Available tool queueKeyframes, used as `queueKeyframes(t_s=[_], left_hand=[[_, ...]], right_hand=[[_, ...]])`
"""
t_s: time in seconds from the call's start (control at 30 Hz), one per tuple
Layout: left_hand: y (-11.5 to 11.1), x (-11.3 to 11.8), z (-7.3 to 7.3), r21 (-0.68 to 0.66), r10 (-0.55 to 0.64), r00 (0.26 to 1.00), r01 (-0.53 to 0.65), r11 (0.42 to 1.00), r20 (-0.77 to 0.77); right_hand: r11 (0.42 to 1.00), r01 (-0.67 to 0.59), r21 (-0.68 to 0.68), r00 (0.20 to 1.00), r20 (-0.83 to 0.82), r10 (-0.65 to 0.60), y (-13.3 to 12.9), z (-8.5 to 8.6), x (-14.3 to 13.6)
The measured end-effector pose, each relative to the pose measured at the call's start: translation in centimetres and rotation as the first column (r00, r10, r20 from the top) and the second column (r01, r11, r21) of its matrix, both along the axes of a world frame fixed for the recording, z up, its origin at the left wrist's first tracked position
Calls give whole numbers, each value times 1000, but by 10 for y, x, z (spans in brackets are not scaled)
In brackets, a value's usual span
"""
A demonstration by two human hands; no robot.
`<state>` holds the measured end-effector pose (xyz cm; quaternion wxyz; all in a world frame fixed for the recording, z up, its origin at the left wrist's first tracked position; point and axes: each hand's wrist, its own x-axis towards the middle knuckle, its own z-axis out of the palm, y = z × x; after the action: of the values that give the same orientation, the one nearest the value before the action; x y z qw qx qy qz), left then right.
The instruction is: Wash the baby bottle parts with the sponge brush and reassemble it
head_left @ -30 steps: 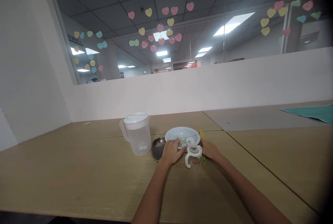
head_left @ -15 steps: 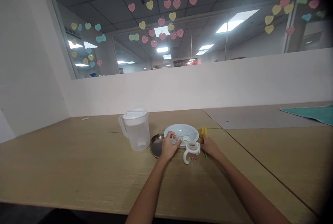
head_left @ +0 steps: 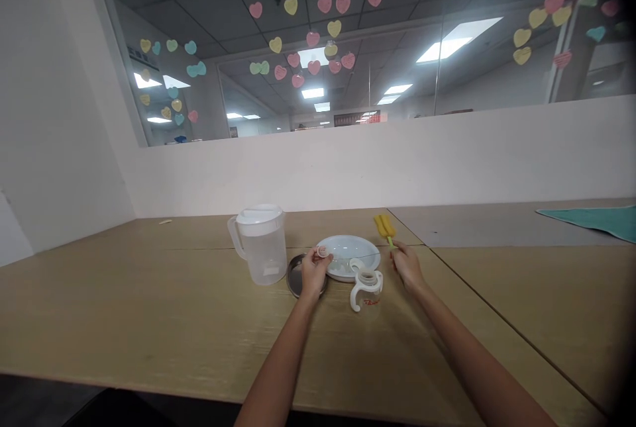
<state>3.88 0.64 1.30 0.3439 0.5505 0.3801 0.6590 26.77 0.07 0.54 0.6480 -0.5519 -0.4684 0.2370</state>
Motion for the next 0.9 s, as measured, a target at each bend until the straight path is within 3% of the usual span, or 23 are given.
queueKeyframes(t_s=[0.13, 0.3, 0.43, 0.63, 0.9], left_hand=[[-2, -1, 2, -4, 49, 998, -49, 999, -45], [-1, -4, -1, 11, 119, 985, -119, 993, -125], [1, -7, -2, 9, 205, 962, -207, 978, -181], [-3, -8, -1, 73, 246, 926, -234, 969, -288], [-3, -7, -5, 210, 311, 856, -243, 947, -413]], right_hand=[[990, -138, 24, 987, 89, 135, -12, 12, -14], [969, -248, 7, 955, 167, 244, -11, 6, -20], [959, -282, 14, 949, 151, 277, -9, -1, -21], [933, -357, 49, 933, 73, 353, -13, -3, -28], [820, -568, 71, 819, -46, 572, -17, -2, -34]])
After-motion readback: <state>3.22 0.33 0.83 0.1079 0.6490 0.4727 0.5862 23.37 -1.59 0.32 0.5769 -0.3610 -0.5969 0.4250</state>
